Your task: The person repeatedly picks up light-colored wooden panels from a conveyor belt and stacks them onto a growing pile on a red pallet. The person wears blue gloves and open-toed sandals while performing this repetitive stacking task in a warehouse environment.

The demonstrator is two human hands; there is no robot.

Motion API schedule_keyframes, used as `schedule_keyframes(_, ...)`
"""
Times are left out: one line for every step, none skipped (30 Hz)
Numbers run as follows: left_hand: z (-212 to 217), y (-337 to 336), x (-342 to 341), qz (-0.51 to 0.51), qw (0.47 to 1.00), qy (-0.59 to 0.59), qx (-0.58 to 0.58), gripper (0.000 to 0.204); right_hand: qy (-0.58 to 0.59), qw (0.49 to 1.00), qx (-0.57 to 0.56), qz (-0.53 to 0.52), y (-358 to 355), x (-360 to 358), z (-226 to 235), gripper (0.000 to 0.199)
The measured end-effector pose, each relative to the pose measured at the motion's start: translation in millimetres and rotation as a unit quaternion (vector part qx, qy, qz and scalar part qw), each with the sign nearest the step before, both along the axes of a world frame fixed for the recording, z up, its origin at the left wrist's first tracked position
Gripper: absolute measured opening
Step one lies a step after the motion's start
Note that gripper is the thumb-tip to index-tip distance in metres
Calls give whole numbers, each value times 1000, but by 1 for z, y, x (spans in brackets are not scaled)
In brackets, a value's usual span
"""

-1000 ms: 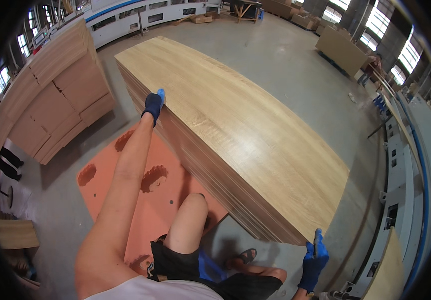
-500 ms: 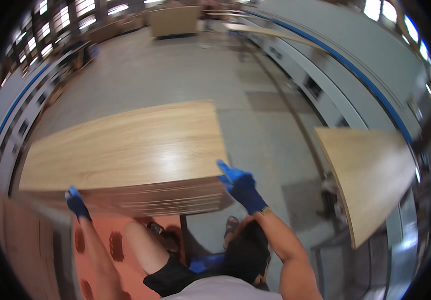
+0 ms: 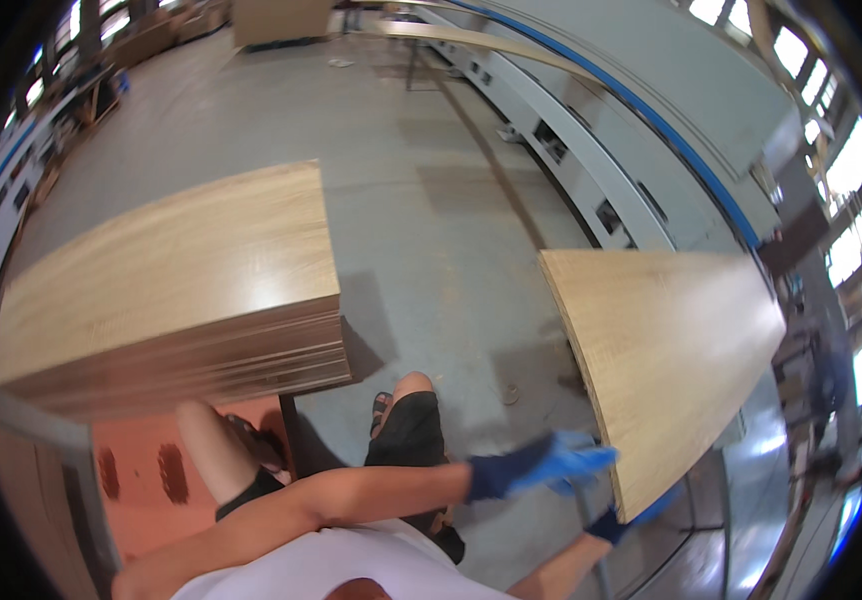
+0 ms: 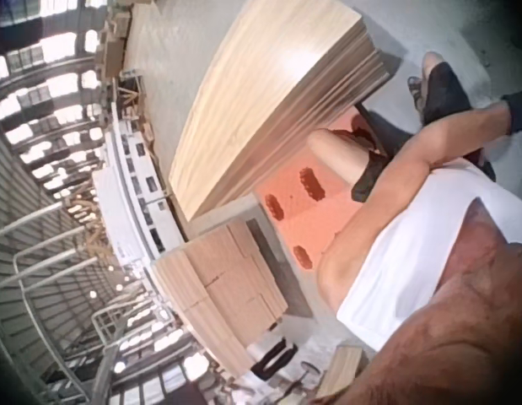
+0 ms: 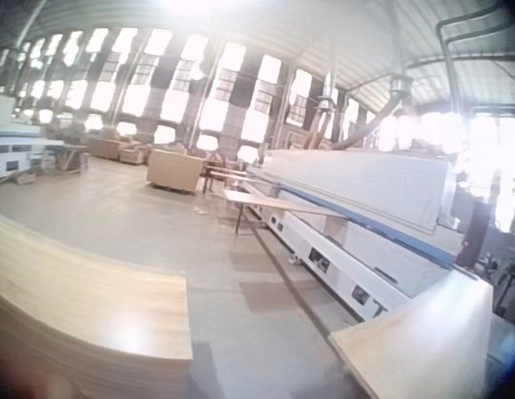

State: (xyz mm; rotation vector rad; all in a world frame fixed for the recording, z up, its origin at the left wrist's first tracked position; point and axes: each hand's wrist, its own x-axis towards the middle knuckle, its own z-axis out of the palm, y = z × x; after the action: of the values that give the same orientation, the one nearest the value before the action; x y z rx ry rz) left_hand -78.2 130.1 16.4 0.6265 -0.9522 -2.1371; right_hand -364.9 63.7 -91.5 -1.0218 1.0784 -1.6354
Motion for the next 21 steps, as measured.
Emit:
schedule_keyframes(12,0,-18,13,999,40,16,66,39,998,-39,-19,5,-19,26,56)
schedule_keyframes(17,4,-42,16,996,83,33,69,50,997,-62,-23,12,-30,52,57)
schedule_keyframes(6,-2,-65,79,990,118,-12,67,42,996,-75,-2,14,-25,75,58)
schedule_keyframes(-15,-17,-86,146,976,148,-60,66,22,997,-73,29,9,-8,94,60)
schedule_keyframes(-27,-24,-95,207,957,173,-102,64,2,997,-60,46,7,9,106,61)
schedule_keyframes(-23,-18,-85,192,965,165,-66,62,-12,999,-36,32,9,22,105,60)
schedule_keyframes(-21,-16,-66,180,971,157,-30,61,-24,999,-12,22,9,38,104,59)
schedule_keyframes(-5,-10,-38,162,975,152,-3,59,-35,999,2,8,6,43,108,57)
schedule_keyframes(20,10,-9,170,973,154,-6,55,53,993,-98,-24,-7,7,86,57)
schedule_keyframes(21,22,23,214,961,173,30,51,-120,993,-19,4,3,63,103,55)
schedule_keyframes(-3,19,49,215,970,111,-12,48,-131,991,-10,25,-4,69,105,56)
schedule_keyframes(-3,32,80,239,967,86,-27,41,-144,989,0,32,-10,66,105,56)
schedule_keyframes(3,58,120,276,958,38,-66,34,-151,988,9,24,-20,57,102,57)
schedule_keyframes(-4,74,153,324,944,53,-17,28,-159,987,18,23,-37,49,103,57)
schedule_keyframes(8,103,187,393,915,51,-77,26,-165,986,25,14,-51,32,106,58)
schedule_keyframes(25,128,224,381,921,77,-17,23,-132,990,20,-36,-57,14,110,59)
schedule_keyframes(10,158,257,465,882,74,-12,25,-98,993,20,-69,-71,2,109,60)
schedule_keyframes(-6,184,288,535,841,73,-12,27,-83,995,-35,-39,-93,-45,97,62)
schedule_keyframes(-19,217,319,615,787,47,-9,29,-77,993,-17,-91,-92,-34,92,62)
schedule_keyframes(-24,241,330,663,743,84,-29,27,11,992,-72,-106,-96,-77,81,61)
schedule_keyframes(-45,279,350,724,684,79,-42,29,-52,994,-29,-86,-80,-41,86,60)
